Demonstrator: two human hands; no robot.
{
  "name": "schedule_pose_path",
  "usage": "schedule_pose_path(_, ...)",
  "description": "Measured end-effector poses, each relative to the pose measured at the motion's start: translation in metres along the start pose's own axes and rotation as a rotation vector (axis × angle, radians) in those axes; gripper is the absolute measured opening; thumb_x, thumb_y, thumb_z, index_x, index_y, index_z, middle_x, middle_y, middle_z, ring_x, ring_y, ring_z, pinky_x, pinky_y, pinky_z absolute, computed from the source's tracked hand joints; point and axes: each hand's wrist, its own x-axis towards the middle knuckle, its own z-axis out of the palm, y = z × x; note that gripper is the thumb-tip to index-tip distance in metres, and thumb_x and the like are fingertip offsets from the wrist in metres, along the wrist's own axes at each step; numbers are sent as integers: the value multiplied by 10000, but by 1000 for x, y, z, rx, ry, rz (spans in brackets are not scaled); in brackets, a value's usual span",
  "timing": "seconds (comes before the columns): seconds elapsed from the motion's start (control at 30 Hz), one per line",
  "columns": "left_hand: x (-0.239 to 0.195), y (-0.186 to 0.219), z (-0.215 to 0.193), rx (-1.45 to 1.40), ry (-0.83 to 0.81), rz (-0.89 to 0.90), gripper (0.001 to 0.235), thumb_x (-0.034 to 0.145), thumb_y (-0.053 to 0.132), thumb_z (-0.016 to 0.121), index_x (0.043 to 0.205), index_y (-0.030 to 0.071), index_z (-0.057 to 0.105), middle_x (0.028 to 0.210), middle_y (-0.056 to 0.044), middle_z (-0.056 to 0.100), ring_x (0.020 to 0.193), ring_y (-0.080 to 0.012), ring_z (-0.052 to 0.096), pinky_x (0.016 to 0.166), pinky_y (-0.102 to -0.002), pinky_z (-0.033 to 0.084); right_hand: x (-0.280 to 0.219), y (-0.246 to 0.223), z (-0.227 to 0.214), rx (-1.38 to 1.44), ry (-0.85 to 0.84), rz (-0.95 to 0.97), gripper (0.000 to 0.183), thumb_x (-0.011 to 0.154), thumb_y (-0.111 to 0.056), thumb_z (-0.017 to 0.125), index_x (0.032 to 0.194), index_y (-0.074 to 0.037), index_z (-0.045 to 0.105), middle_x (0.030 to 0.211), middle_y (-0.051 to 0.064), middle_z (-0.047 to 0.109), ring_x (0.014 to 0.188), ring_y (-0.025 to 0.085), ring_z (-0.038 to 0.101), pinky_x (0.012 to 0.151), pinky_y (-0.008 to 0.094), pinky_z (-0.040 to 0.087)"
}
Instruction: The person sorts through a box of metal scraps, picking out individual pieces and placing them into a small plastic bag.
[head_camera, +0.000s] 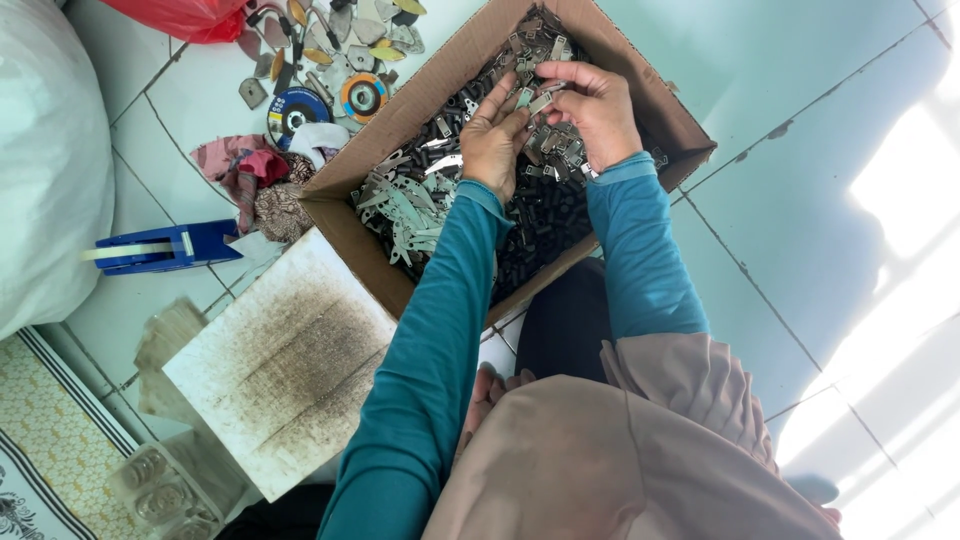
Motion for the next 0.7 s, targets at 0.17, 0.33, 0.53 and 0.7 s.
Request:
schedule_pose_path(0.17, -2, 0, 3, -54, -17, -9, 535, 895, -127, 674, 1400, 39, 617, 1217, -219, 664, 976, -262, 701, 952, -372, 634, 1, 1, -2, -32, 21, 3, 389, 842, 91, 596, 1172, -35, 760, 1044, 105, 760, 722, 118, 667, 657, 205, 615)
schedule_pose_path(0.33, 1, -2, 2, -128, -37, 11, 531, 908, -156, 646, 1419, -32, 575, 1163, -242, 717, 975, -281, 712, 906, -369, 642, 2, 2, -2, -40, 24, 13, 398, 831, 78, 581, 1164, -39, 765, 941, 86, 757, 720, 109, 672, 652, 202, 607)
schedule_pose_path(0.53, 3, -2, 1, -122, -22, 24, 515, 909, -167, 647, 1404, -37, 587, 1108, -239, 726, 882, -266, 714, 832, -346, 653, 1, 0, 0, -63, 10, 36, 412, 849, 56, 534, 1179, -33, 766, 915, 87, 741, 742, 112, 671, 664, 211, 601)
schedule_pose_path(0.7, 8, -7, -6, -54, 37, 46, 491, 903, -126, 664, 1379, -13, 625, 1165, -216, 722, 936, -249, 706, 858, -336, 637, 0, -4, 3, 27, 14, 123, 381, 858, 2, 552, 1182, -15, 752, 1227, 147, 756, 809, 180, 740, 689, 240, 633)
